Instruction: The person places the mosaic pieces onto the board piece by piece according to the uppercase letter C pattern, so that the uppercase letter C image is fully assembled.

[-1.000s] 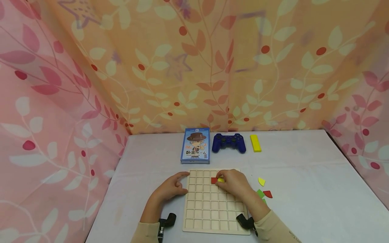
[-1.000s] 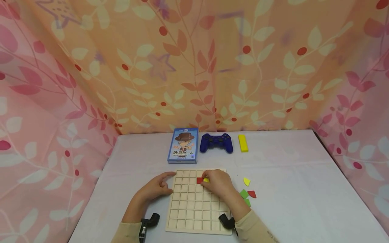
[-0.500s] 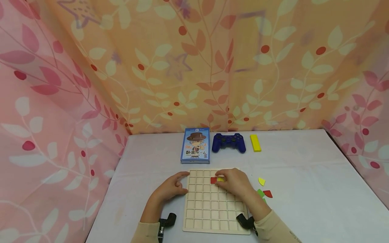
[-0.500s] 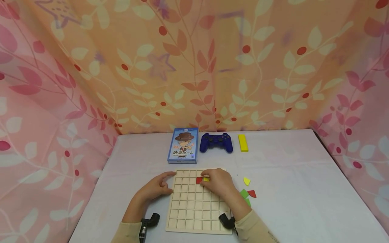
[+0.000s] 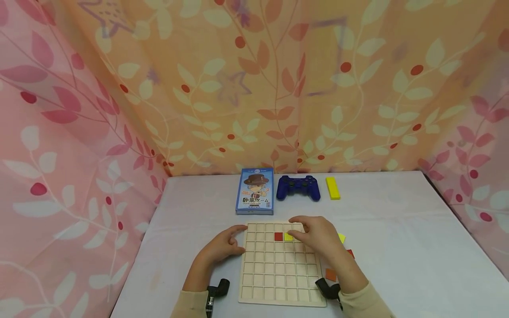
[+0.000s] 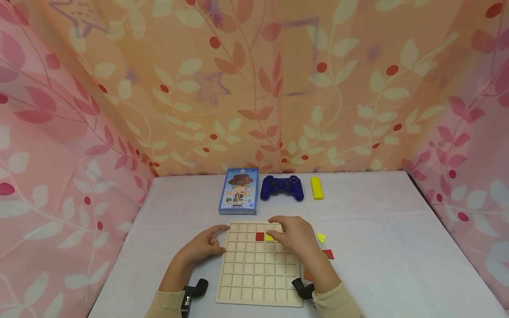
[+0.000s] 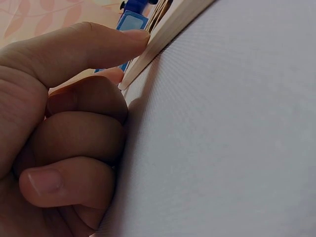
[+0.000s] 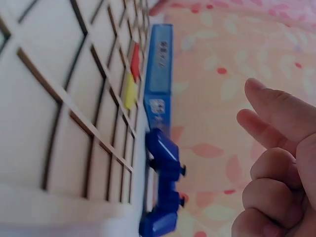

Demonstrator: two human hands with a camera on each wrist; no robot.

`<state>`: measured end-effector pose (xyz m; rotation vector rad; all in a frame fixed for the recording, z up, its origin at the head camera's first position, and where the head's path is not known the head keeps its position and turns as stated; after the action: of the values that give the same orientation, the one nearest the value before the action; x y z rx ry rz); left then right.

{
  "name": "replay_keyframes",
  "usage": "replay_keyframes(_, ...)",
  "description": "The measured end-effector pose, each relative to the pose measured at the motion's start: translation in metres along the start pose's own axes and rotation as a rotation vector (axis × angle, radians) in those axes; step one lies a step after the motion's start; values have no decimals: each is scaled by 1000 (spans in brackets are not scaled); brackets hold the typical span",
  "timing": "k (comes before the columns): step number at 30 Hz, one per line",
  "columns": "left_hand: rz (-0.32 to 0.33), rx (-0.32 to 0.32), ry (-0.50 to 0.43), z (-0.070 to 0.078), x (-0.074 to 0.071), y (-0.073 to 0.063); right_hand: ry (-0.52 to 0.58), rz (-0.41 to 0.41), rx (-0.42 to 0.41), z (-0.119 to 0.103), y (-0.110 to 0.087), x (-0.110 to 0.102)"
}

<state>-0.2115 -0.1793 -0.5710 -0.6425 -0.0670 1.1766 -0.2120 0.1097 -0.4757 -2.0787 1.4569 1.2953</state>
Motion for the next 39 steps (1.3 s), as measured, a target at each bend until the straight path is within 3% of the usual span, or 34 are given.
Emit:
replay_keyframes(6, -3, -2, 3, 0, 0, 0, -7, 70, -34, 0, -7, -21)
replay_keyframes(12, -23, 33, 24, 3, 1, -1, -17, 93, 17, 8, -15, -38)
replay_keyframes(23, -18, 14, 14, 2, 1, -2, -9, 144, 69, 26, -32, -69)
replay_keyframes(39, -19, 12, 12, 2, 1, -2, 180, 47, 269, 87, -55, -74)
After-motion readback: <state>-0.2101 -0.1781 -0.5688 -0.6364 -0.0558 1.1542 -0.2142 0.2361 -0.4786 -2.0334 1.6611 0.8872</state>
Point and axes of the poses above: each hand's wrist, its own y-axis towards the middle knuckle, its own x-axis out of the palm, z = x × y, the point moved 7 cm from there along y, towards the middle knuckle, and after that the axes turned 14 degrees about -x, right-handed, at the moved point
